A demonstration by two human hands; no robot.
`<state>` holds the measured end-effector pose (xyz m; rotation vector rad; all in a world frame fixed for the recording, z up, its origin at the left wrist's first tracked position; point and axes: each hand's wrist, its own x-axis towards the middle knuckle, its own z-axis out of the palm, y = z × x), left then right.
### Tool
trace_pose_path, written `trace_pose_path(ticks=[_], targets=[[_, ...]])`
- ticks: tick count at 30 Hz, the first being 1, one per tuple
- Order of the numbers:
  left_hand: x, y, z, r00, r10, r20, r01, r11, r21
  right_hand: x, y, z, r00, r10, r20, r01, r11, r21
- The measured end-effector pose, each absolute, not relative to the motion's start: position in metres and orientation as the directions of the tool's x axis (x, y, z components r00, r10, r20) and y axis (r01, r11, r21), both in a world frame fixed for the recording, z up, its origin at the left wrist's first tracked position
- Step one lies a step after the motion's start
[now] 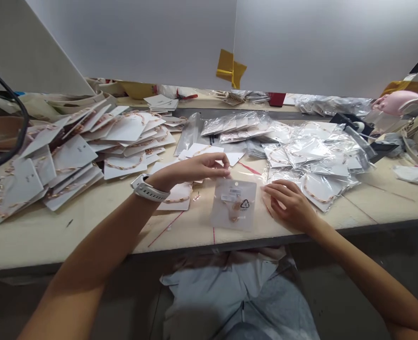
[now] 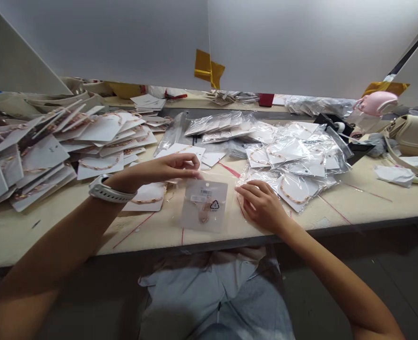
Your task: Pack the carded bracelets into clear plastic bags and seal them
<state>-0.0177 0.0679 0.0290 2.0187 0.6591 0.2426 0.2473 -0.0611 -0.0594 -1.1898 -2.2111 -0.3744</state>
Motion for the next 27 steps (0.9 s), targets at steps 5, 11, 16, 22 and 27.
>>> trace_pose_path(ticks=[5, 11, 16, 22, 27], targets=[[-0.029, 0.070, 0.039, 0.719, 0.695, 0.030, 0.167, -0.215, 0.962, 0.248, -0.060, -0.054, -0.367, 0.690, 0.624, 0.848, 0.524, -0.081], [-0.031, 0.071, 0.042, 0.578, 0.799, 0.164, 0.017, -0.213, 0.977, 0.228, -0.039, -0.014, -0.100, 0.844, 0.527, 0.728, 0.423, -0.540], [-0.029, 0.069, 0.041, 0.580, 0.801, 0.146, -0.076, -0.125, 0.989, 0.201, -0.006, 0.019, -0.235, 0.963, 0.132, 0.396, 0.219, -0.892], [-0.030, 0.073, 0.041, 0.525, 0.843, 0.119, -0.123, -0.063, 0.990, 0.198, -0.001, 0.037, -0.046, 0.998, 0.043, 0.193, 0.051, -0.980], [-0.027, 0.078, 0.038, 0.358, 0.928, 0.101, -0.208, -0.026, 0.978, 0.242, -0.011, 0.067, 0.400, 0.901, 0.168, 0.223, 0.082, -0.971]])
